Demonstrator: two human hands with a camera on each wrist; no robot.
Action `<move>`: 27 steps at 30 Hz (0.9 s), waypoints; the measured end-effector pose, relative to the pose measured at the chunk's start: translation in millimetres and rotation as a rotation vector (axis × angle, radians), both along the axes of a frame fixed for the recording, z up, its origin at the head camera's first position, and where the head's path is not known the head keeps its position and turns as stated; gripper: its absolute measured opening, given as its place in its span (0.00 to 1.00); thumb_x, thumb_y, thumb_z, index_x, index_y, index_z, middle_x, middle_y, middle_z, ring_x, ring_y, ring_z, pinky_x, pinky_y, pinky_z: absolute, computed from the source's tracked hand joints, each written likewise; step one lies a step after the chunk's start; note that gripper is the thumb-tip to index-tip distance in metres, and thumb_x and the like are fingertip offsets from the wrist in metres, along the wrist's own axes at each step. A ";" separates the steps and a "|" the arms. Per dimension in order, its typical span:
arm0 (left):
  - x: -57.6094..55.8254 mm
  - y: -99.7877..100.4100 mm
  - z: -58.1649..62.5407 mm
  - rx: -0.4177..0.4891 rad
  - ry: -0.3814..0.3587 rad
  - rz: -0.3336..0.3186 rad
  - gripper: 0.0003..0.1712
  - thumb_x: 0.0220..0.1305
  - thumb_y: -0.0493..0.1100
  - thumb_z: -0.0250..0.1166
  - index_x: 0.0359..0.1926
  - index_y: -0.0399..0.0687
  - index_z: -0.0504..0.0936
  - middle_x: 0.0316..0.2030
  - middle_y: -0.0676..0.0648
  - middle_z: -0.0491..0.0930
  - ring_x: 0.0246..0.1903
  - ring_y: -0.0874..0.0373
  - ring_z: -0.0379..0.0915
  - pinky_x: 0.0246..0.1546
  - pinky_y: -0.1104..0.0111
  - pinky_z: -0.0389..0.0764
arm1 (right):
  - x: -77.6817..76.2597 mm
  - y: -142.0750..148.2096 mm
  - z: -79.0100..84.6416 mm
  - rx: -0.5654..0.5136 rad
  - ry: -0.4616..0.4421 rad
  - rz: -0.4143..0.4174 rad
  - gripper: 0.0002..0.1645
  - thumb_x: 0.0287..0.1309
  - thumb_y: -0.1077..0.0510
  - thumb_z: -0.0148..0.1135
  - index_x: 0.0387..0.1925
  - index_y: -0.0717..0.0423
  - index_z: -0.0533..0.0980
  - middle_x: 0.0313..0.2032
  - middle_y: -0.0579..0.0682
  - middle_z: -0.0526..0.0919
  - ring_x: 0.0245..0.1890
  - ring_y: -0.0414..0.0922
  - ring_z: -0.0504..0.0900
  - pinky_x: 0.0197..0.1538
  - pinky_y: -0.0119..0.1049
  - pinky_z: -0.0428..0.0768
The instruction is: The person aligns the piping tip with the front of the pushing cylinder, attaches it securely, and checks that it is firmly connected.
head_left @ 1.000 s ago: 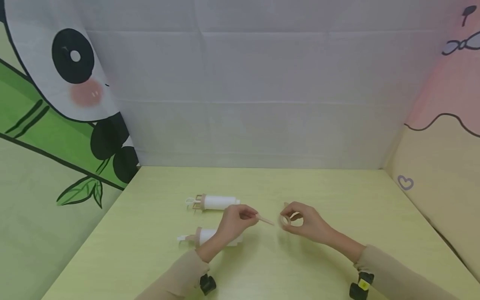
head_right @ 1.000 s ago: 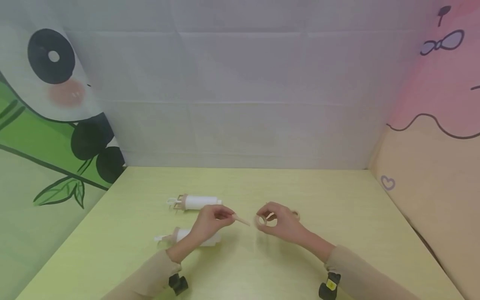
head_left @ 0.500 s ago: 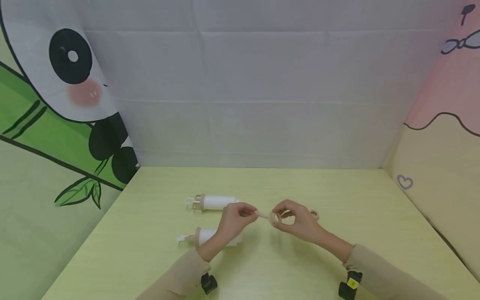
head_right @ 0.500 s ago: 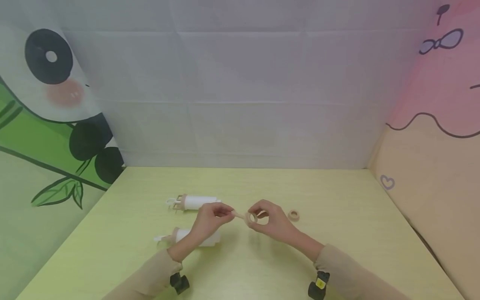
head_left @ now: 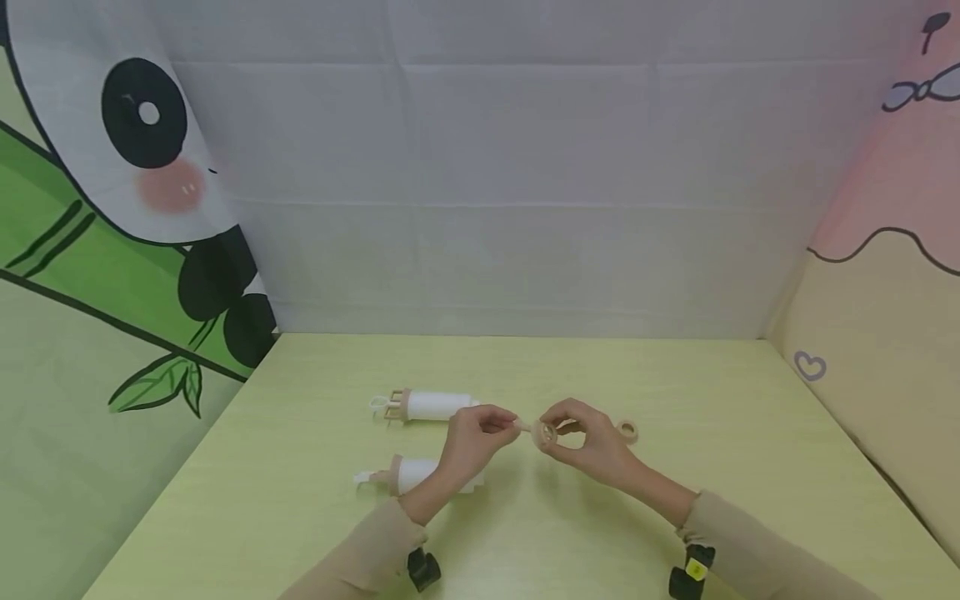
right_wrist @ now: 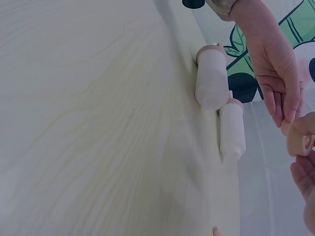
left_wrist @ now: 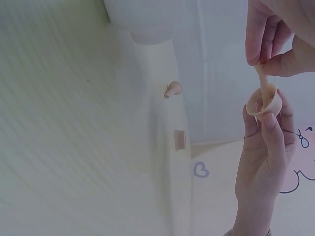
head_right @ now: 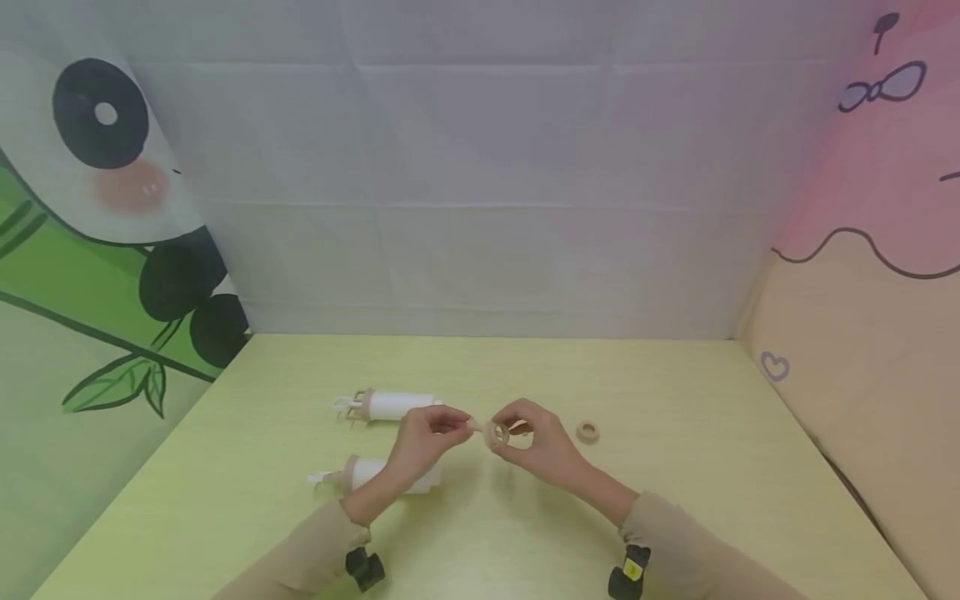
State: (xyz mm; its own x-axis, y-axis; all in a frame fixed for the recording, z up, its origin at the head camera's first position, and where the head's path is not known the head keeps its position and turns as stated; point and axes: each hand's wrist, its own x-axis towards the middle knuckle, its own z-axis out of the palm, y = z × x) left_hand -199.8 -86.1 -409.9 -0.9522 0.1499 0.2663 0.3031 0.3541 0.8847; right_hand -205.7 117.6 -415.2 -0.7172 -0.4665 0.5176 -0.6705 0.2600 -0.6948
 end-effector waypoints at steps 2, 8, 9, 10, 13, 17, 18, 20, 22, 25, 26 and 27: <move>0.1 0.2 0.1 0.001 0.004 0.003 0.06 0.52 0.37 0.66 0.33 0.39 0.84 0.27 0.44 0.83 0.27 0.58 0.79 0.29 0.75 0.79 | 4.1 -2.2 6.2 -0.006 0.011 -0.001 0.14 0.47 0.67 0.66 0.39 0.58 0.75 0.37 0.51 0.78 0.35 0.46 0.77 0.39 0.35 0.80; 1.7 2.0 0.0 0.004 0.041 0.022 0.07 0.52 0.38 0.67 0.33 0.40 0.84 0.28 0.45 0.83 0.28 0.58 0.79 0.31 0.74 0.79 | 14.1 -6.6 22.4 -0.016 0.033 -0.017 0.16 0.46 0.72 0.65 0.39 0.66 0.74 0.36 0.58 0.78 0.34 0.52 0.77 0.37 0.35 0.80; 2.1 2.7 -0.3 0.013 0.044 0.025 0.07 0.52 0.39 0.67 0.33 0.40 0.84 0.28 0.46 0.83 0.29 0.58 0.79 0.32 0.73 0.79 | 14.5 -7.0 23.3 -0.020 0.034 -0.023 0.16 0.45 0.72 0.65 0.40 0.67 0.74 0.36 0.58 0.78 0.34 0.52 0.77 0.37 0.36 0.81; 2.3 3.4 -0.8 0.021 0.048 0.025 0.08 0.52 0.40 0.67 0.33 0.40 0.84 0.28 0.46 0.83 0.29 0.58 0.79 0.32 0.73 0.79 | 14.6 -7.2 23.8 -0.026 0.036 -0.027 0.16 0.45 0.72 0.65 0.40 0.67 0.74 0.36 0.58 0.78 0.34 0.52 0.77 0.37 0.38 0.81; 4.0 6.2 -1.7 0.061 0.039 0.024 0.09 0.52 0.42 0.68 0.34 0.41 0.84 0.28 0.46 0.83 0.30 0.59 0.79 0.33 0.73 0.80 | 13.8 -7.8 23.2 -0.044 0.038 -0.032 0.17 0.46 0.72 0.64 0.42 0.68 0.74 0.36 0.58 0.78 0.35 0.52 0.77 0.36 0.44 0.81; 7.7 10.2 0.4 0.088 0.018 0.028 0.10 0.52 0.43 0.68 0.34 0.42 0.85 0.29 0.47 0.83 0.31 0.60 0.78 0.32 0.74 0.80 | 13.6 -9.1 21.9 -0.048 0.043 -0.040 0.17 0.47 0.71 0.64 0.43 0.66 0.75 0.37 0.57 0.78 0.37 0.52 0.77 0.35 0.46 0.80; 9.0 11.1 1.6 0.094 0.017 0.028 0.10 0.52 0.43 0.68 0.34 0.42 0.85 0.29 0.47 0.84 0.31 0.60 0.78 0.31 0.75 0.79 | 13.9 -9.5 21.9 -0.045 0.045 -0.045 0.17 0.47 0.71 0.64 0.43 0.65 0.75 0.37 0.56 0.78 0.37 0.52 0.77 0.34 0.45 0.80; 14.6 13.3 9.2 0.109 0.020 0.020 0.09 0.53 0.40 0.67 0.34 0.39 0.84 0.29 0.44 0.83 0.31 0.56 0.79 0.31 0.75 0.79 | 14.8 -9.8 22.5 -0.041 0.045 -0.056 0.17 0.47 0.70 0.65 0.43 0.63 0.75 0.37 0.55 0.78 0.37 0.53 0.76 0.34 0.43 0.80; 20.2 15.2 17.8 0.124 0.017 0.014 0.08 0.53 0.36 0.66 0.34 0.36 0.84 0.29 0.42 0.83 0.31 0.53 0.79 0.30 0.75 0.80 | 15.0 -9.7 22.1 -0.043 0.041 -0.062 0.17 0.47 0.70 0.65 0.43 0.62 0.75 0.37 0.54 0.78 0.37 0.53 0.76 0.33 0.43 0.79; 23.0 16.4 21.2 0.137 0.030 0.004 0.08 0.53 0.35 0.66 0.35 0.34 0.84 0.29 0.41 0.83 0.31 0.53 0.79 0.29 0.75 0.80 | 10.1 -8.2 13.9 -0.046 0.030 -0.074 0.17 0.48 0.67 0.65 0.43 0.58 0.76 0.37 0.50 0.79 0.37 0.49 0.77 0.34 0.41 0.79; 21.6 16.5 18.5 0.140 0.032 0.003 0.08 0.53 0.36 0.66 0.35 0.35 0.84 0.29 0.41 0.83 0.31 0.54 0.79 0.29 0.75 0.79 | 7.3 -7.5 9.7 -0.050 0.028 -0.075 0.17 0.48 0.66 0.66 0.43 0.57 0.76 0.38 0.49 0.79 0.37 0.48 0.77 0.34 0.40 0.79; 21.6 16.9 18.6 0.141 0.027 0.005 0.09 0.53 0.36 0.66 0.35 0.35 0.84 0.30 0.41 0.83 0.32 0.54 0.79 0.29 0.76 0.79 | 4.8 -6.7 5.7 -0.053 0.025 -0.077 0.17 0.49 0.65 0.66 0.43 0.55 0.76 0.38 0.47 0.79 0.37 0.46 0.77 0.34 0.39 0.79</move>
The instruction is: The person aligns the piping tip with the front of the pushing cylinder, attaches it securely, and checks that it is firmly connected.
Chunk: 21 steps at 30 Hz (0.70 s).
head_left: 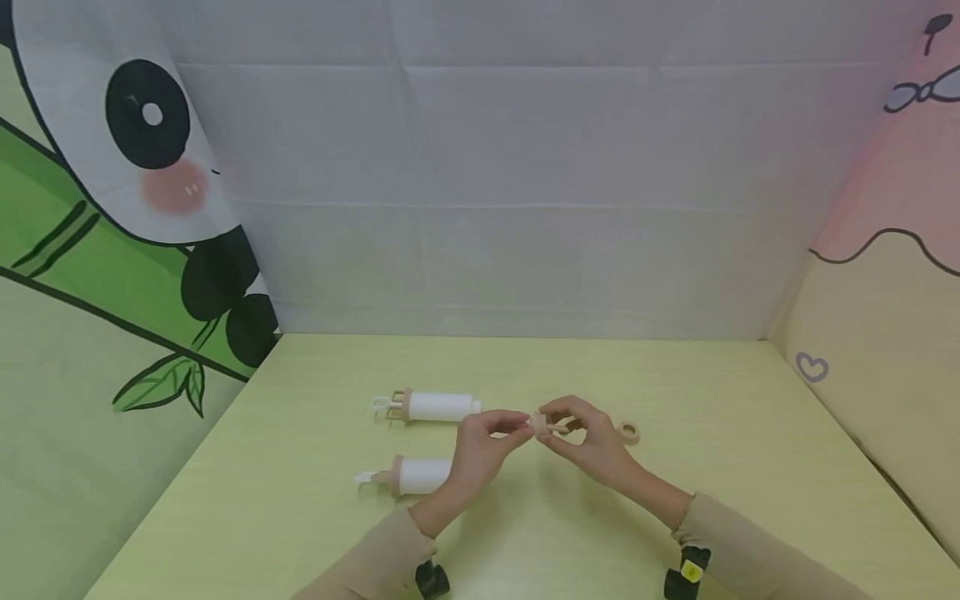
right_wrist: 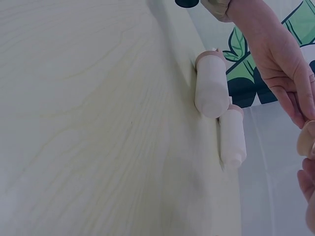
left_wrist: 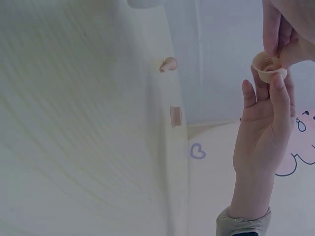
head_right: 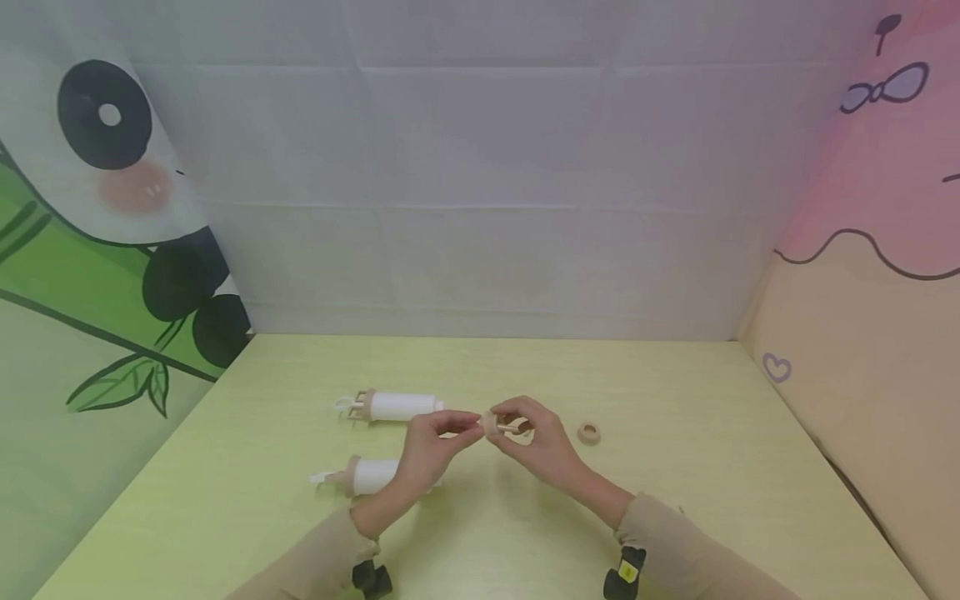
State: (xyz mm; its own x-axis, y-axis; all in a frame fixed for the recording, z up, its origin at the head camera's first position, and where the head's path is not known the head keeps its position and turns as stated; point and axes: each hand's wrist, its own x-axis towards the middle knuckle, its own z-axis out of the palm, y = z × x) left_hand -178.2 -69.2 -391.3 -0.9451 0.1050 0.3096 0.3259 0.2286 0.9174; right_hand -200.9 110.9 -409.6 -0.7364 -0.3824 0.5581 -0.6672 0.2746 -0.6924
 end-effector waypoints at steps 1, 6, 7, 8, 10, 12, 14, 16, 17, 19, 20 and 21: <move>-1.5 0.0 -2.6 0.000 -0.005 0.001 0.09 0.53 0.37 0.67 0.35 0.36 0.84 0.30 0.43 0.83 0.32 0.56 0.79 0.30 0.76 0.79 | -2.3 0.5 -3.9 -0.004 -0.006 -0.002 0.17 0.49 0.64 0.66 0.43 0.53 0.76 0.38 0.46 0.79 0.38 0.44 0.77 0.35 0.37 0.79; 6.4 1.9 9.2 0.005 -0.021 -0.005 0.09 0.53 0.34 0.65 0.36 0.33 0.83 0.31 0.40 0.83 0.34 0.50 0.79 0.32 0.75 0.80 | 4.0 -2.5 2.7 -0.029 -0.014 0.000 0.17 0.48 0.67 0.65 0.43 0.57 0.75 0.38 0.50 0.79 0.38 0.47 0.77 0.37 0.35 0.79; 7.1 2.0 9.8 0.004 -0.021 -0.005 0.09 0.54 0.34 0.65 0.36 0.33 0.83 0.31 0.40 0.83 0.34 0.50 0.79 0.32 0.75 0.80 | 6.6 -3.5 6.4 -0.033 -0.015 0.002 0.17 0.48 0.68 0.65 0.42 0.59 0.75 0.38 0.52 0.79 0.37 0.48 0.77 0.36 0.36 0.79; 9.4 2.4 13.1 0.004 -0.019 -0.007 0.09 0.54 0.33 0.65 0.36 0.32 0.83 0.31 0.39 0.83 0.35 0.48 0.79 0.32 0.74 0.80 | 9.3 -4.6 10.4 -0.037 -0.018 0.004 0.17 0.48 0.69 0.65 0.42 0.61 0.75 0.37 0.53 0.79 0.37 0.50 0.77 0.36 0.36 0.79; 10.8 2.7 15.0 -0.004 -0.021 -0.005 0.09 0.54 0.34 0.65 0.36 0.33 0.83 0.32 0.40 0.83 0.35 0.48 0.79 0.31 0.76 0.79 | 12.2 -5.7 14.5 -0.043 -0.031 0.008 0.16 0.47 0.70 0.64 0.41 0.64 0.75 0.37 0.56 0.79 0.37 0.52 0.77 0.36 0.37 0.79; 11.5 2.8 15.9 -0.011 -0.016 -0.002 0.09 0.53 0.34 0.65 0.35 0.33 0.83 0.32 0.40 0.83 0.35 0.48 0.80 0.31 0.76 0.79 | 12.9 -6.4 15.4 -0.058 -0.051 0.011 0.16 0.47 0.71 0.64 0.41 0.65 0.75 0.37 0.57 0.79 0.37 0.52 0.77 0.37 0.38 0.80; 11.6 2.9 15.9 -0.010 -0.015 0.000 0.08 0.53 0.34 0.66 0.35 0.33 0.84 0.32 0.40 0.83 0.34 0.48 0.80 0.30 0.76 0.78 | 12.7 -7.0 14.7 -0.077 -0.068 0.019 0.16 0.47 0.72 0.64 0.41 0.66 0.75 0.37 0.58 0.79 0.38 0.50 0.77 0.37 0.39 0.80; 11.5 2.8 15.4 -0.003 -0.019 0.001 0.08 0.53 0.34 0.66 0.34 0.33 0.84 0.32 0.40 0.83 0.33 0.48 0.80 0.30 0.76 0.78 | 12.2 -7.4 13.3 -0.095 -0.081 0.027 0.15 0.47 0.72 0.63 0.41 0.66 0.74 0.37 0.58 0.79 0.38 0.47 0.77 0.38 0.39 0.81; 11.5 2.7 15.0 0.001 -0.024 0.001 0.08 0.53 0.34 0.66 0.34 0.33 0.84 0.31 0.39 0.83 0.33 0.49 0.80 0.30 0.76 0.78 | 11.9 -7.6 12.6 -0.104 -0.091 0.032 0.15 0.47 0.72 0.63 0.41 0.67 0.74 0.37 0.59 0.79 0.38 0.45 0.77 0.38 0.39 0.81; 11.0 2.5 14.1 0.016 -0.039 -0.003 0.08 0.53 0.34 0.66 0.34 0.33 0.84 0.32 0.39 0.83 0.32 0.49 0.81 0.31 0.76 0.79 | 11.5 -7.7 11.2 -0.117 -0.109 0.038 0.15 0.48 0.72 0.63 0.41 0.67 0.74 0.37 0.59 0.79 0.38 0.43 0.77 0.38 0.38 0.81; 10.8 2.4 13.7 0.023 -0.044 -0.006 0.08 0.53 0.34 0.66 0.34 0.32 0.84 0.32 0.39 0.83 0.32 0.50 0.81 0.32 0.76 0.79 | 11.3 -7.6 10.5 -0.120 -0.116 0.039 0.15 0.48 0.71 0.63 0.41 0.67 0.74 0.38 0.59 0.79 0.39 0.43 0.77 0.38 0.38 0.81; 10.6 2.3 13.4 0.028 -0.049 -0.009 0.08 0.53 0.34 0.66 0.34 0.32 0.84 0.32 0.39 0.83 0.33 0.50 0.81 0.32 0.76 0.79 | 11.2 -7.6 10.1 -0.123 -0.123 0.039 0.15 0.48 0.71 0.63 0.41 0.67 0.75 0.38 0.59 0.79 0.39 0.42 0.77 0.39 0.37 0.81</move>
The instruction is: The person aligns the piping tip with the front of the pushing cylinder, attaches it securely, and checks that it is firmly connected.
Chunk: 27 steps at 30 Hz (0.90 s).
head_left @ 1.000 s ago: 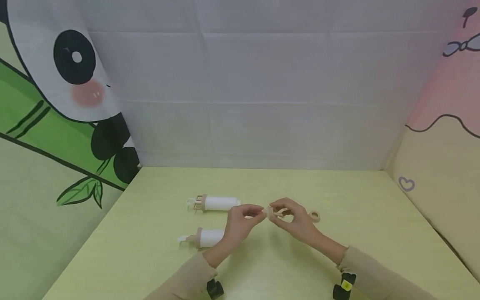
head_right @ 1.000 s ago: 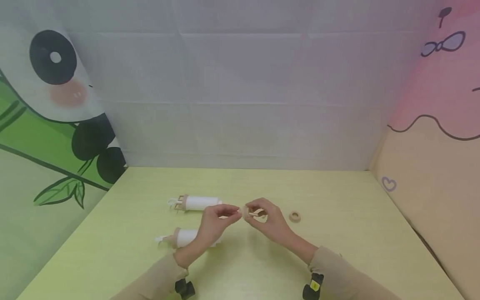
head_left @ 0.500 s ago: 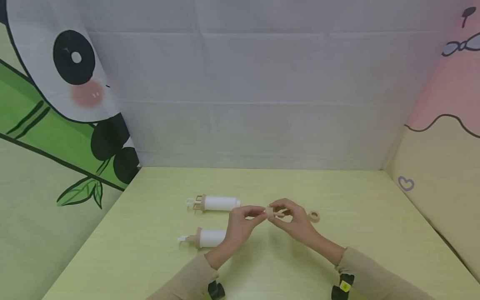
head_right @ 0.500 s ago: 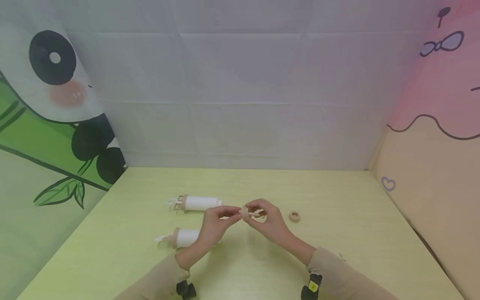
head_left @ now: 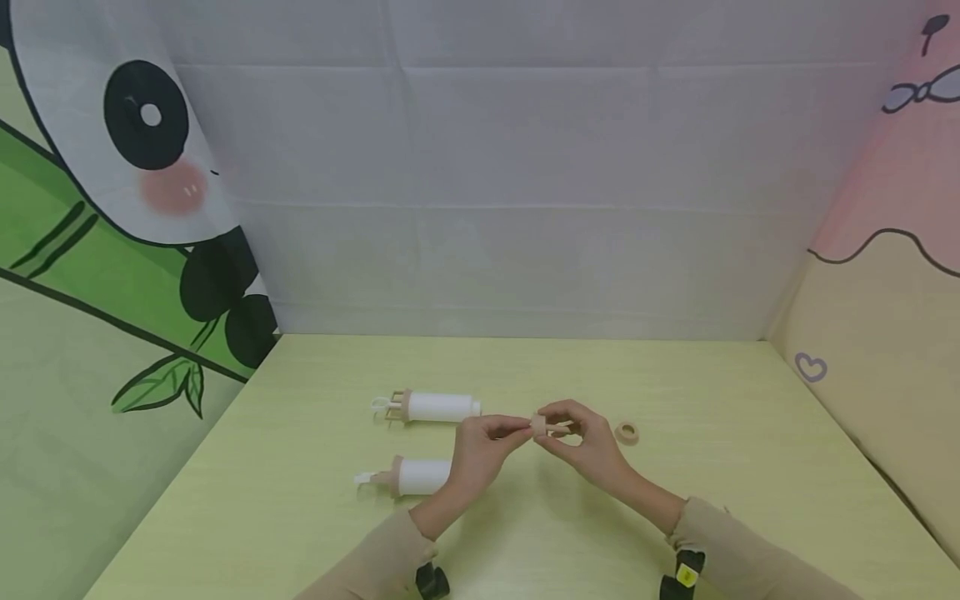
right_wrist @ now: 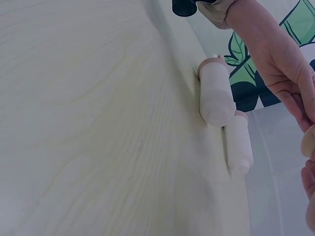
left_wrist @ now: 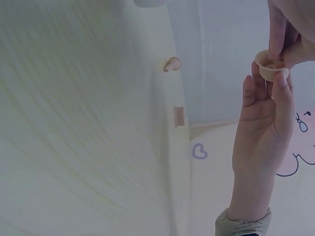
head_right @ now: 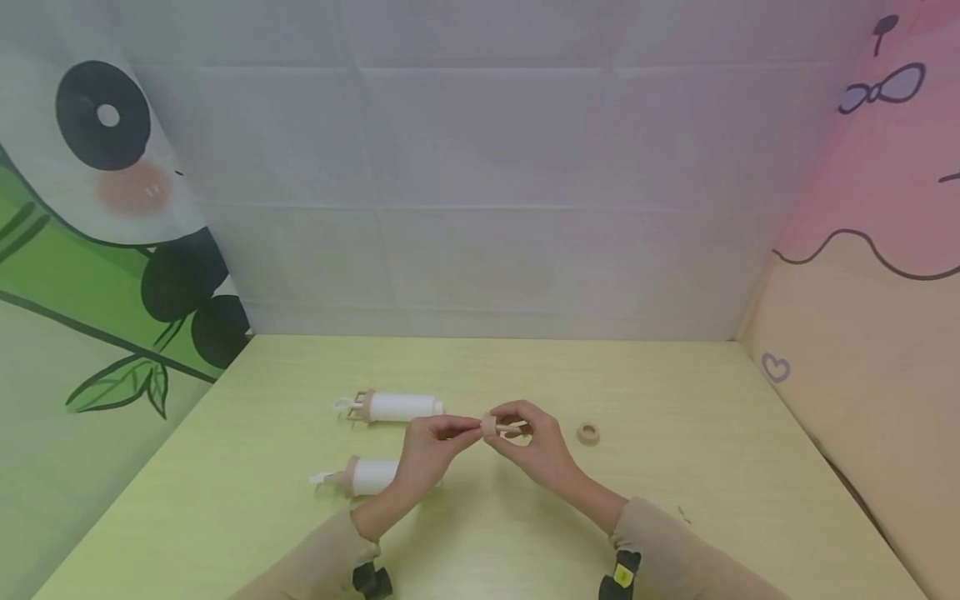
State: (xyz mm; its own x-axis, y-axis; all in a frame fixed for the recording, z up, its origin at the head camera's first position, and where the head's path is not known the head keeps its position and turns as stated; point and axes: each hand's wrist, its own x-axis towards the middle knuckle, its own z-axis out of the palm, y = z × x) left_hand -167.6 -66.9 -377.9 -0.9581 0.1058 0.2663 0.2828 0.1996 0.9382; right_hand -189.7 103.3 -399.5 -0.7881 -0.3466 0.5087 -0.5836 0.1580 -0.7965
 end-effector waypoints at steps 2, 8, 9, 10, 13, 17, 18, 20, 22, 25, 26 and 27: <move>-0.2 -0.3 -0.5 0.010 -0.003 -0.004 0.08 0.53 0.34 0.66 0.33 0.32 0.84 0.32 0.39 0.83 0.33 0.50 0.81 0.33 0.76 0.79 | -0.1 0.0 -0.6 -0.006 -0.009 0.003 0.15 0.48 0.71 0.63 0.41 0.67 0.75 0.38 0.59 0.78 0.39 0.42 0.77 0.39 0.36 0.80; -0.8 -0.7 -2.0 0.025 0.007 -0.012 0.08 0.52 0.34 0.66 0.33 0.32 0.84 0.32 0.38 0.83 0.32 0.49 0.81 0.33 0.76 0.79 | 0.2 0.1 -1.3 -0.014 -0.005 0.010 0.15 0.48 0.72 0.63 0.41 0.67 0.74 0.38 0.59 0.78 0.40 0.41 0.77 0.38 0.37 0.80; -0.7 -0.7 -2.3 0.027 0.007 -0.012 0.08 0.52 0.34 0.66 0.33 0.32 0.84 0.32 0.38 0.83 0.32 0.49 0.81 0.32 0.76 0.79 | 0.3 0.2 -1.4 -0.013 -0.001 0.012 0.15 0.48 0.72 0.63 0.41 0.67 0.74 0.38 0.60 0.78 0.40 0.42 0.77 0.38 0.38 0.80; -0.8 -0.7 -2.7 0.027 0.008 -0.012 0.07 0.52 0.33 0.67 0.33 0.32 0.84 0.32 0.38 0.83 0.32 0.49 0.81 0.32 0.76 0.79 | 0.6 0.3 -1.6 -0.012 0.001 0.014 0.15 0.48 0.72 0.63 0.41 0.67 0.74 0.38 0.60 0.78 0.40 0.42 0.77 0.38 0.40 0.80; -0.2 -0.8 -3.8 0.026 0.011 -0.012 0.07 0.51 0.33 0.67 0.32 0.32 0.84 0.31 0.38 0.83 0.31 0.49 0.81 0.31 0.76 0.79 | 1.4 0.8 -2.3 -0.008 -0.003 0.017 0.15 0.48 0.72 0.63 0.41 0.66 0.74 0.38 0.59 0.79 0.40 0.43 0.77 0.38 0.42 0.80; 0.8 -1.1 -5.2 0.022 0.016 -0.009 0.07 0.51 0.33 0.67 0.32 0.32 0.84 0.31 0.38 0.83 0.31 0.50 0.81 0.31 0.76 0.79 | 2.3 1.1 -3.1 -0.003 -0.020 0.020 0.15 0.49 0.71 0.63 0.41 0.66 0.74 0.38 0.59 0.78 0.40 0.43 0.77 0.39 0.42 0.80; 1.0 -1.1 -5.6 0.023 0.019 -0.009 0.07 0.51 0.33 0.67 0.32 0.32 0.84 0.31 0.38 0.83 0.31 0.50 0.81 0.31 0.75 0.79 | 2.4 1.1 -3.2 -0.004 -0.020 0.019 0.15 0.49 0.71 0.63 0.41 0.66 0.74 0.38 0.59 0.78 0.40 0.43 0.77 0.39 0.41 0.80; 1.0 -1.1 -6.5 0.023 0.020 -0.010 0.07 0.51 0.33 0.67 0.31 0.32 0.84 0.31 0.38 0.83 0.31 0.50 0.81 0.31 0.75 0.79 | 2.7 0.9 -3.3 -0.007 -0.014 0.019 0.15 0.48 0.71 0.63 0.41 0.66 0.74 0.38 0.60 0.78 0.40 0.44 0.78 0.38 0.40 0.80; 0.7 -1.0 -7.5 0.026 0.020 -0.012 0.07 0.51 0.33 0.67 0.31 0.32 0.84 0.31 0.39 0.83 0.31 0.49 0.81 0.32 0.74 0.80 | 2.9 0.8 -3.3 -0.010 -0.009 0.014 0.15 0.47 0.72 0.63 0.41 0.67 0.74 0.38 0.60 0.78 0.39 0.44 0.78 0.38 0.39 0.80; 0.2 -1.1 -9.2 0.037 0.013 -0.017 0.07 0.51 0.33 0.67 0.31 0.32 0.84 0.31 0.39 0.83 0.32 0.50 0.81 0.32 0.74 0.80 | 3.3 0.5 -3.3 -0.010 -0.007 0.009 0.16 0.47 0.73 0.63 0.41 0.67 0.74 0.37 0.60 0.78 0.39 0.43 0.78 0.37 0.37 0.80; 0.1 -1.2 -9.7 0.042 0.010 -0.019 0.07 0.51 0.33 0.67 0.31 0.32 0.84 0.31 0.39 0.83 0.32 0.50 0.81 0.32 0.74 0.80 | 3.6 0.6 -3.5 -0.006 -0.010 0.004 0.15 0.47 0.73 0.63 0.40 0.67 0.74 0.37 0.60 0.78 0.39 0.42 0.78 0.38 0.36 0.80; 0.1 -1.2 -10.3 0.048 0.007 -0.022 0.07 0.51 0.33 0.67 0.31 0.32 0.84 0.31 0.39 0.83 0.32 0.50 0.81 0.32 0.74 0.80 | 3.9 0.7 -3.7 -0.002 -0.015 0.000 0.15 0.47 0.72 0.63 0.40 0.67 0.74 0.37 0.60 0.79 0.38 0.41 0.77 0.38 0.35 0.80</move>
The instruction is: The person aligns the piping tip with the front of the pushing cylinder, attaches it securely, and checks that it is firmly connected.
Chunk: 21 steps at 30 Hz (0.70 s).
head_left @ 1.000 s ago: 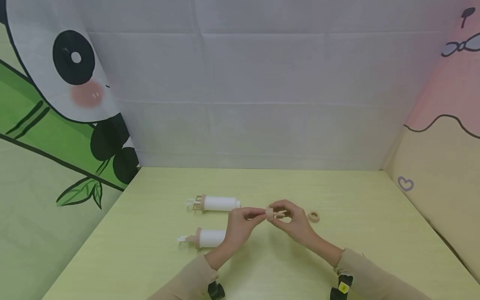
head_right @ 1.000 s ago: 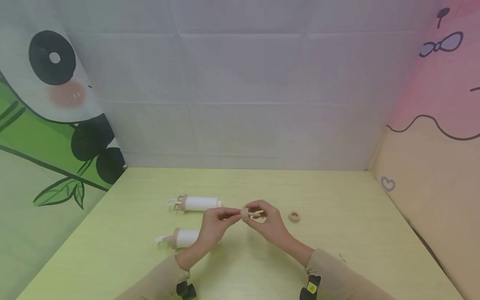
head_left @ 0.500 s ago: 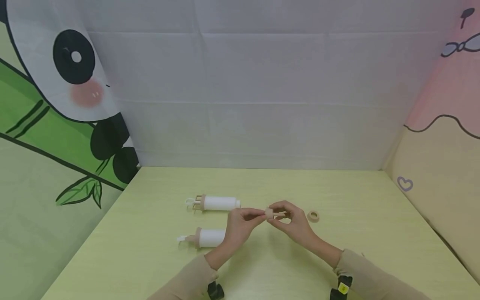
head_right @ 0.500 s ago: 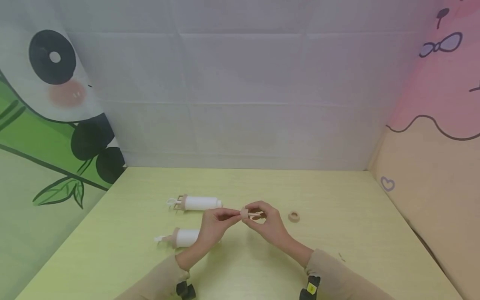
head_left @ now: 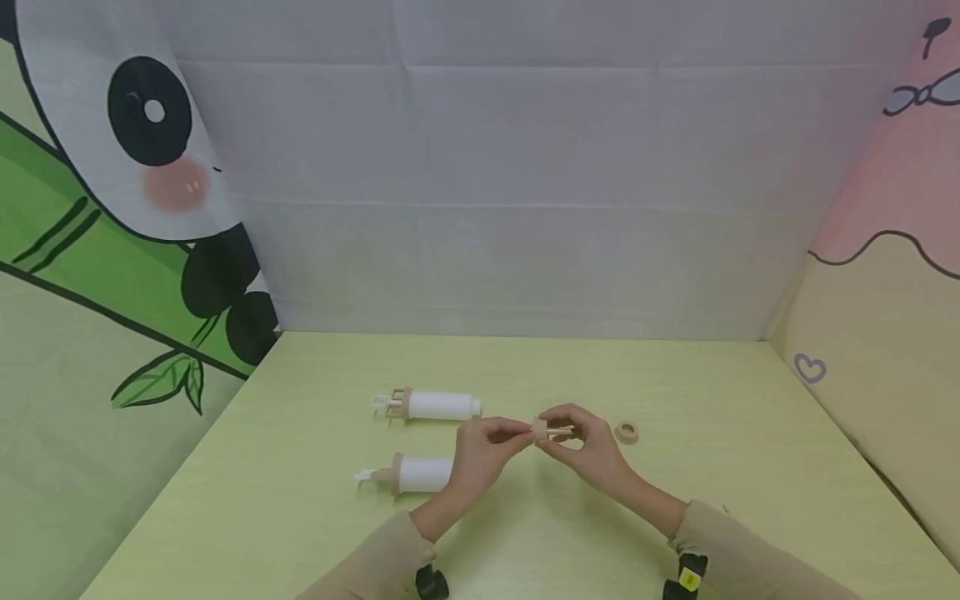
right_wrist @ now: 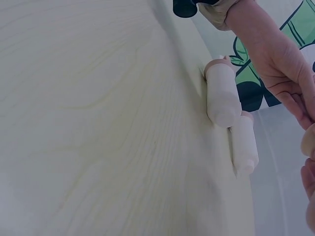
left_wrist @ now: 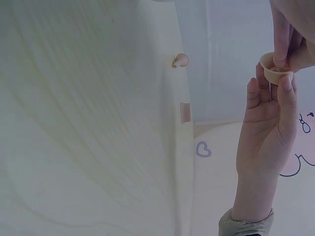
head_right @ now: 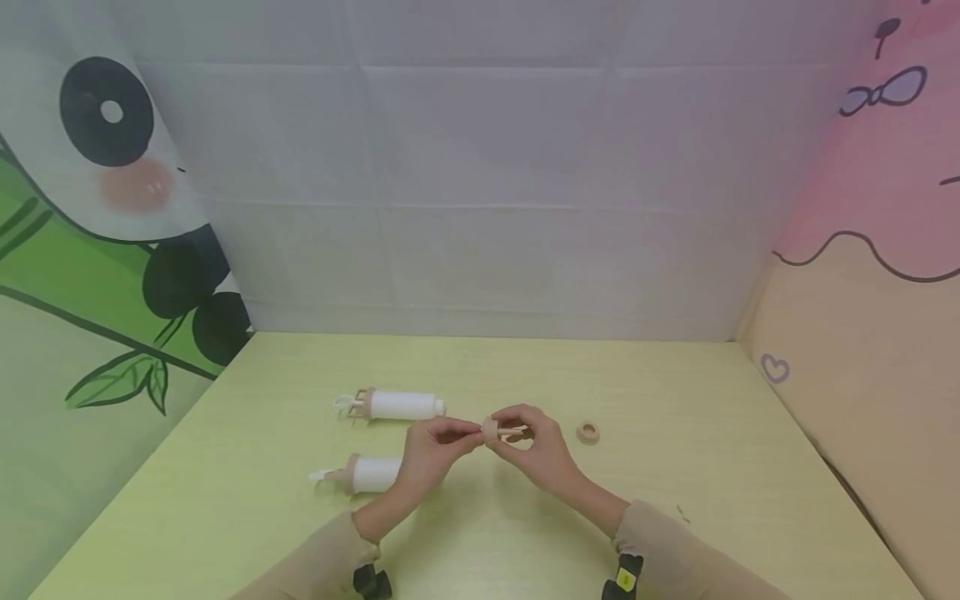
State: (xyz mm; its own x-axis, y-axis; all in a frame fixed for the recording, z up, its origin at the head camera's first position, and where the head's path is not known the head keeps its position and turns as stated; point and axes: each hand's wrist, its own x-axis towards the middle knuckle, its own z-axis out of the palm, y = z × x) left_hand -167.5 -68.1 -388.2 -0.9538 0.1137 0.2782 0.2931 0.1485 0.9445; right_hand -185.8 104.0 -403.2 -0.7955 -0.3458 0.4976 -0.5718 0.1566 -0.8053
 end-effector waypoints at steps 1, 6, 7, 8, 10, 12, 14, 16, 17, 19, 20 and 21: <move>-0.1 0.1 -0.4 0.004 -0.002 -0.004 0.07 0.51 0.33 0.67 0.31 0.32 0.84 0.31 0.39 0.83 0.32 0.50 0.81 0.32 0.74 0.80 | 0.3 0.3 -0.2 0.003 -0.006 -0.002 0.15 0.47 0.72 0.63 0.40 0.67 0.74 0.37 0.60 0.79 0.38 0.41 0.77 0.38 0.35 0.80; 0.0 1.0 -1.8 0.017 0.000 -0.019 0.07 0.51 0.33 0.67 0.31 0.32 0.84 0.31 0.38 0.83 0.32 0.49 0.81 0.33 0.74 0.80 | 2.0 1.7 -1.0 0.026 0.010 -0.015 0.14 0.48 0.71 0.63 0.40 0.66 0.75 0.36 0.58 0.79 0.37 0.40 0.77 0.38 0.34 0.79; 0.0 1.3 -2.2 0.016 0.000 -0.021 0.07 0.51 0.33 0.67 0.31 0.32 0.84 0.31 0.38 0.83 0.32 0.49 0.81 0.33 0.74 0.80 | 2.3 2.1 -1.4 0.028 0.015 -0.015 0.14 0.48 0.71 0.63 0.40 0.66 0.75 0.36 0.58 0.79 0.37 0.40 0.77 0.37 0.34 0.79; 0.0 1.7 -2.6 0.016 -0.001 -0.023 0.07 0.51 0.33 0.67 0.31 0.32 0.84 0.31 0.38 0.83 0.31 0.50 0.81 0.33 0.74 0.80 | 2.4 2.6 -1.7 0.029 0.021 -0.014 0.14 0.48 0.71 0.63 0.40 0.66 0.75 0.36 0.57 0.79 0.37 0.39 0.77 0.37 0.35 0.79; -0.1 2.4 -3.5 0.008 -0.001 -0.025 0.06 0.51 0.33 0.67 0.31 0.32 0.84 0.30 0.39 0.83 0.31 0.50 0.81 0.32 0.74 0.80 | 2.6 3.8 -2.6 0.024 0.029 -0.004 0.14 0.48 0.71 0.63 0.40 0.65 0.75 0.35 0.57 0.79 0.36 0.40 0.77 0.37 0.36 0.80; -0.3 3.2 -4.3 -0.004 0.002 -0.027 0.06 0.51 0.34 0.67 0.31 0.32 0.84 0.30 0.39 0.83 0.30 0.51 0.81 0.31 0.74 0.80 | 2.9 5.0 -3.3 0.017 0.029 0.004 0.15 0.48 0.71 0.63 0.40 0.66 0.75 0.35 0.57 0.79 0.36 0.40 0.77 0.37 0.37 0.81; -0.8 3.8 -5.0 -0.013 0.000 -0.029 0.06 0.52 0.34 0.67 0.31 0.33 0.84 0.30 0.39 0.83 0.30 0.53 0.81 0.31 0.74 0.79 | 3.2 6.1 -3.9 0.017 0.024 0.005 0.15 0.47 0.71 0.64 0.40 0.65 0.75 0.35 0.57 0.79 0.36 0.40 0.77 0.37 0.37 0.81; -3.0 3.8 -9.4 -0.023 0.006 -0.031 0.06 0.52 0.35 0.67 0.31 0.34 0.84 0.30 0.40 0.83 0.29 0.55 0.81 0.31 0.74 0.79 | 3.3 7.1 -4.3 0.026 0.027 0.003 0.15 0.48 0.71 0.64 0.41 0.65 0.75 0.36 0.57 0.79 0.36 0.41 0.77 0.37 0.37 0.80; -3.1 3.7 -9.7 -0.029 0.009 -0.031 0.06 0.52 0.35 0.67 0.31 0.34 0.84 0.30 0.41 0.83 0.29 0.55 0.81 0.31 0.74 0.80 | 3.4 7.5 -4.2 0.031 0.026 0.000 0.15 0.48 0.71 0.64 0.41 0.65 0.75 0.36 0.57 0.79 0.36 0.41 0.77 0.37 0.37 0.80; -1.9 2.9 -8.7 -0.037 0.010 -0.030 0.06 0.52 0.35 0.67 0.31 0.34 0.84 0.30 0.41 0.83 0.30 0.54 0.81 0.31 0.74 0.80 | 3.3 8.3 -4.0 0.038 0.028 -0.001 0.15 0.48 0.71 0.63 0.41 0.65 0.75 0.36 0.58 0.79 0.36 0.42 0.78 0.37 0.37 0.80; -1.3 2.1 -7.7 -0.044 0.011 -0.029 0.06 0.53 0.35 0.66 0.31 0.34 0.84 0.30 0.40 0.83 0.30 0.53 0.81 0.31 0.74 0.80 | 3.3 8.6 -3.9 0.037 0.026 0.002 0.15 0.48 0.71 0.63 0.41 0.66 0.75 0.36 0.58 0.79 0.36 0.43 0.78 0.38 0.37 0.80; -0.4 0.9 -6.5 -0.052 0.010 -0.026 0.06 0.53 0.34 0.66 0.32 0.34 0.84 0.31 0.40 0.83 0.30 0.53 0.81 0.31 0.75 0.79 | 3.3 8.9 -3.7 0.033 0.024 0.006 0.15 0.48 0.71 0.63 0.41 0.67 0.75 0.36 0.59 0.79 0.36 0.43 0.78 0.38 0.37 0.80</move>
